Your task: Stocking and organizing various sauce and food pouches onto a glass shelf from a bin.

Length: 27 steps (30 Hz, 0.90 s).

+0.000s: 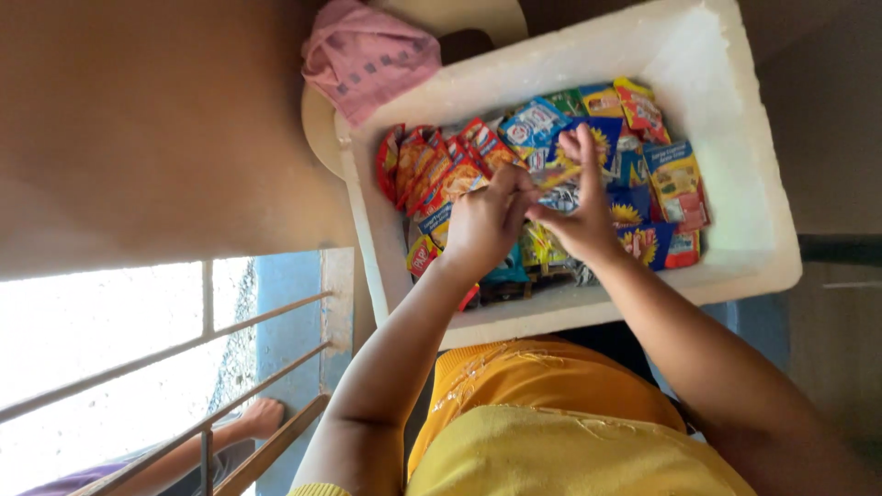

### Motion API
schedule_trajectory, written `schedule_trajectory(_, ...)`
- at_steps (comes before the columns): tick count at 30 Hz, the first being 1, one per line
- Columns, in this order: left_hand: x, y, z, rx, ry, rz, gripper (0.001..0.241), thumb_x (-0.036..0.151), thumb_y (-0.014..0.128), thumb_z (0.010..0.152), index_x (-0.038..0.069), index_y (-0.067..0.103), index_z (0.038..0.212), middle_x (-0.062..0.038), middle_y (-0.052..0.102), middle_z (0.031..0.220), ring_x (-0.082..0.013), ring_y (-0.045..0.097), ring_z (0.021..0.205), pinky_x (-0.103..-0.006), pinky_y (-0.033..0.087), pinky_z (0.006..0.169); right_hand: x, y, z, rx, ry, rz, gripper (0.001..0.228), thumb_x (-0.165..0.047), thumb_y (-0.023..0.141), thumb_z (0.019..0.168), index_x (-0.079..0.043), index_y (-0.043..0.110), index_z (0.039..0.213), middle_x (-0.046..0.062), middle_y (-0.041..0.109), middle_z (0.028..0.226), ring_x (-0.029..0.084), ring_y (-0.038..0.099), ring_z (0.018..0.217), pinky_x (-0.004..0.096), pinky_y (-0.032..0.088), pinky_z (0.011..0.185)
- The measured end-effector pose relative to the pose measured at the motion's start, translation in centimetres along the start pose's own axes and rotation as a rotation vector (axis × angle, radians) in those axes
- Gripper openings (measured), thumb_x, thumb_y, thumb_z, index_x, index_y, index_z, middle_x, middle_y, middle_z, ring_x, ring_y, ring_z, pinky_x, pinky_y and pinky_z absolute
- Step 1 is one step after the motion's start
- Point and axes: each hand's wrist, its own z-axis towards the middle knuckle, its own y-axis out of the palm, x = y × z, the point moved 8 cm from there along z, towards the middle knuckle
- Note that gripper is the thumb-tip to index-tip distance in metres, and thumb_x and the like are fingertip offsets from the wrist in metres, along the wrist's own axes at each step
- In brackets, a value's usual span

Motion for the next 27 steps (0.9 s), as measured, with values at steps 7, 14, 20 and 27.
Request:
schedule_trajectory(7, 5.0, -5.6, 1.7, 0.194, 0.225, -0.413, 0.012, 0.012, 0.072, 0.102, 0.006, 0.063, 0.107, -0.007, 0.073, 0.093, -0.0181, 0.074, 0.079, -0.0309, 0.058, 0.07, -2.3, -2.0, 2.2, -0.227, 0.21, 0.464, 0.039, -0.025, 0.077, 0.098, -0.001, 0.066, 0.127, 0.007, 0.072, 0.122, 0.014, 0.066, 0.112, 0.032, 0.054, 0.099)
schedule_trajectory(14, 3.4, -3.8, 3.0, 0.25, -0.055, -1.135, 0.026, 0.013, 0.069, 0.099, 0.002, 0.056, 0.119, -0.001, 0.068, 0.097, -0.007, 0.062, 0.088, -0.0233, 0.052, 0.08, -2.9, -2.0, 2.5, 0.174, 0.324, 0.592, 0.028, -0.025, 0.07, 0.102, -0.002, 0.07, 0.118, 0.002, 0.073, 0.104, 0.008, 0.063, 0.091, 0.029, 0.052, 0.082)
schedule_trajectory(20, 1.2, 3.4, -0.4, 0.262, -0.203, -1.116, 0.014, 0.011, 0.069, 0.102, -0.001, 0.064, 0.107, -0.005, 0.067, 0.094, -0.0092, 0.058, 0.085, -0.0248, 0.049, 0.076, -6.8, -5.4, 5.6, 0.426, 0.114, 0.463, 0.03, -0.029, 0.06, 0.111, 0.0, 0.069, 0.11, -0.001, 0.07, 0.1, 0.005, 0.059, 0.089, 0.026, 0.05, 0.082)
schedule_trajectory(27, 8.5, -4.9, -1.4, 0.579, 0.273, -0.534, 0.01, 0.004, 0.071, 0.098, 0.002, 0.062, 0.095, -0.006, 0.058, 0.085, -0.0134, 0.053, 0.074, -0.027, 0.043, 0.065, -7.2, -7.3, 7.1, 0.527, 0.031, 0.456, 0.046, -0.04, 0.048, 0.115, 0.001, 0.066, 0.104, -0.002, 0.068, 0.096, 0.006, 0.059, 0.088, 0.027, 0.05, 0.08)
